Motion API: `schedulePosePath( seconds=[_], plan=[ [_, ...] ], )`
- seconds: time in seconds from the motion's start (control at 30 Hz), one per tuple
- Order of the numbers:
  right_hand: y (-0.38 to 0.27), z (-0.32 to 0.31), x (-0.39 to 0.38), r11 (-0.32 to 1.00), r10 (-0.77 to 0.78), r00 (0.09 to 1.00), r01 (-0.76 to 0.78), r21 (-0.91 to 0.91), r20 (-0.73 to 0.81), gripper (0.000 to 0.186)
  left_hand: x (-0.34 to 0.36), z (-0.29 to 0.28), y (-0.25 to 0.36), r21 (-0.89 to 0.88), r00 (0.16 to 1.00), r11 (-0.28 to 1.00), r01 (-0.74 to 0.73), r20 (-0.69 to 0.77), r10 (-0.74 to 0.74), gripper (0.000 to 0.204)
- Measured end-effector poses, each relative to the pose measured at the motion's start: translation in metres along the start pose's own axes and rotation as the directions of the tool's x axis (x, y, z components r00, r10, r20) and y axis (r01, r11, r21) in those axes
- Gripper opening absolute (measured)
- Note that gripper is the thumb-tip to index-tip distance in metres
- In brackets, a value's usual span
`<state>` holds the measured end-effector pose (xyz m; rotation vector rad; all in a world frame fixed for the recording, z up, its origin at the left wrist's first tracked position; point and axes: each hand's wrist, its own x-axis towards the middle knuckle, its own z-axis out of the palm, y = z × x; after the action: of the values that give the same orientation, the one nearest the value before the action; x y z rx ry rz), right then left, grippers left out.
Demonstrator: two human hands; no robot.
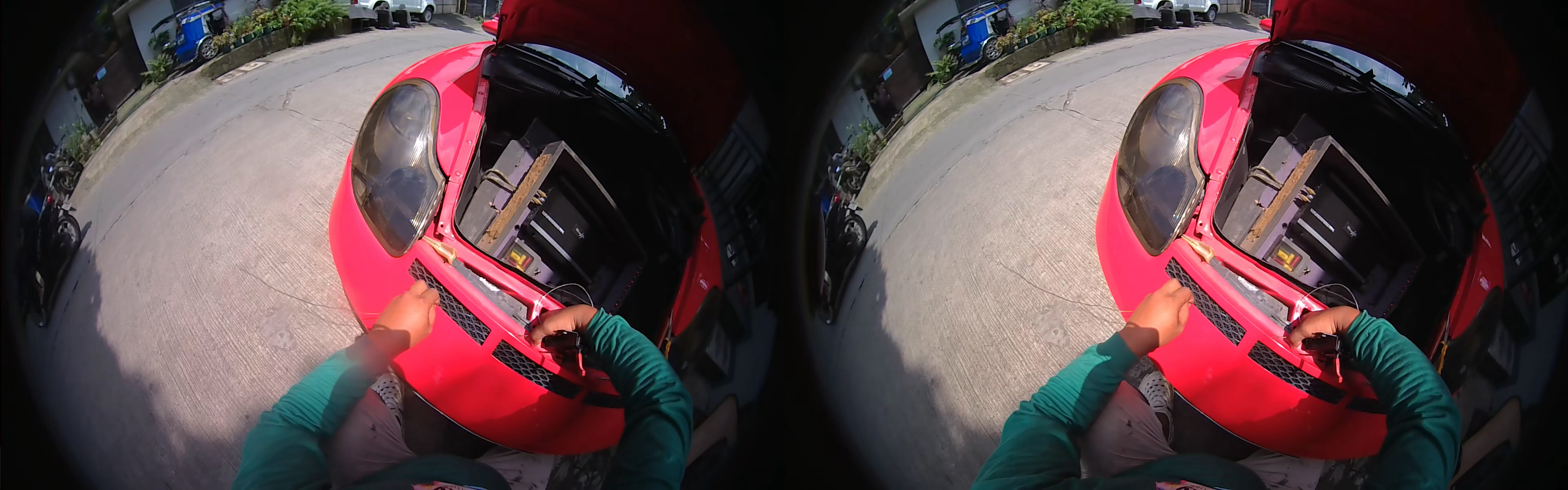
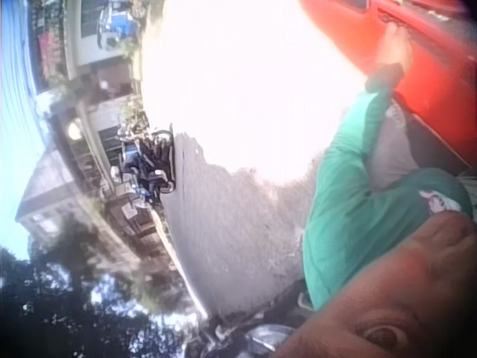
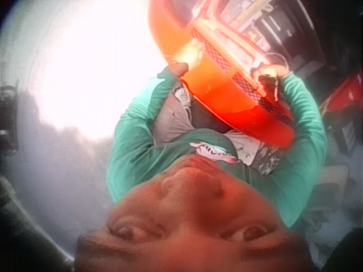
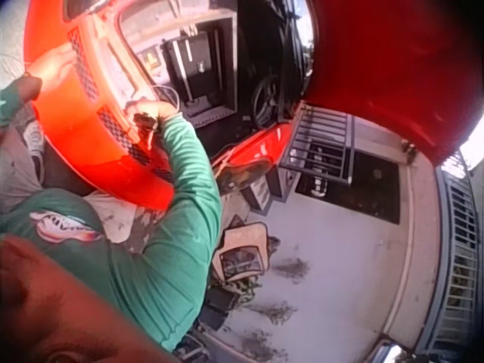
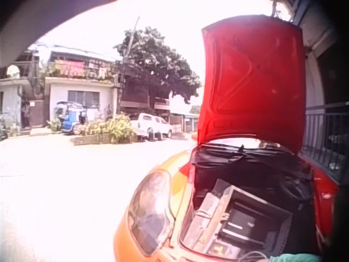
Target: The person works on the front bumper area of a red car with the hood open. They use a screwdriver to adjust components and manipulate wires near the grille. Later, they use pliers to strip and cut wires, continuing to work on the electrical connections within the front assembly.
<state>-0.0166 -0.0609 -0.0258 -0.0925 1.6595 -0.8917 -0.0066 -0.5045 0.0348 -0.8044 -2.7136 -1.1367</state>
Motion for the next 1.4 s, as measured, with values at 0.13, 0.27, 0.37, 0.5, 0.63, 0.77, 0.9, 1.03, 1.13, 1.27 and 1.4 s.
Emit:
schedulePosePath(
  seconds=[0.13, 0.27, 0.37, 0.5, 0.63, 0.77, 0.9, 1.03, 1.13, 1.27, 1.4],
  plan=[
    [-0.023, -0.002, -0.001, 0.897, -0.267, 0.959, 0.285, -0.338, 0.099, 0.025, -0.005, -0.004, 0.009, 0.056, 0.999, 0.998, 0.042, -0.009, -0.042, 0.008],
    [-0.032, -0.001, -0.015, 0.45, -0.496, 0.82, 0.525, -0.722, 0.286, 0.027, -0.006, -0.026, 0.026, 0.267, 0.989, 0.953, 0.146, -0.006, -0.15, 0.009],
    [-0.046, 0.001, -0.013, 0.383, -0.351, 0.894, 0.408, -0.828, 0.279, 0.024, -0.009, -0.039, 0.02, 0.26, 0.978, 0.946, 0.192, 0.029, -0.207, 0.009],
    [0.014, -0.023, -0.01, 0.518, -0.211, 0.973, 0.191, -0.834, 0.092, 0.028, 0.005, -0.018, 0.015, 0.111, 0.992, 0.99, 0.084, 0.083, -0.093, 0.009],
    [-0.065, 0.001, -0.015, 0.469, 0.055, 0.99, -0.141, -0.872, -0.131, 0.033, -0.006, -0.012, 0.011, 0.15, 0.992, 0.985, 0.082, 0.086, -0.095, 0.008],
    [-0.126, 0.031, -0.053, 0.568, 0.196, 0.901, -0.426, -0.704, -0.387, 0.037, -0.002, -0.009, 0.02, 0.17, 0.997, 0.983, 0.065, 0.033, -0.072, 0.01],
    [-0.137, 0.048, -0.075, 0.656, 0.052, 0.827, -0.451, -0.606, -0.56, 0.039, 0.0, -0.018, 0.028, 0.17, 0.988, 0.981, 0.092, 0.107, -0.111, 0.016],
    [-0.14, 0.038, -0.081, 0.694, 0.003, 0.803, -0.431, -0.577, -0.597, 0.035, -0.004, -0.013, 0.024, 0.164, 0.993, 0.985, 0.059, 0.092, -0.075, 0.016],
    [-0.108, 0.016, -0.078, 0.668, -0.183, 0.92, -0.142, -0.73, -0.346, 0.03, 0.005, -0.001, 0.021, 0.146, 0.997, 0.989, 0.0, 0.072, -0.01, 0.016],
    [-0.094, 0.004, -0.076, 0.664, -0.099, 0.956, -0.142, -0.734, -0.275, 0.031, 0.008, 0.003, 0.02, 0.113, 1.0, 0.993, -0.017, 0.01, 0.016, 0.012],
    [-0.136, 0.04, -0.081, 0.604, 0.032, 0.771, -0.522, -0.603, -0.636, 0.033, 0.003, 0.0, 0.021, 0.147, 1.0, 0.989, -0.02, -0.018, 0.023, 0.01]
  ],
)
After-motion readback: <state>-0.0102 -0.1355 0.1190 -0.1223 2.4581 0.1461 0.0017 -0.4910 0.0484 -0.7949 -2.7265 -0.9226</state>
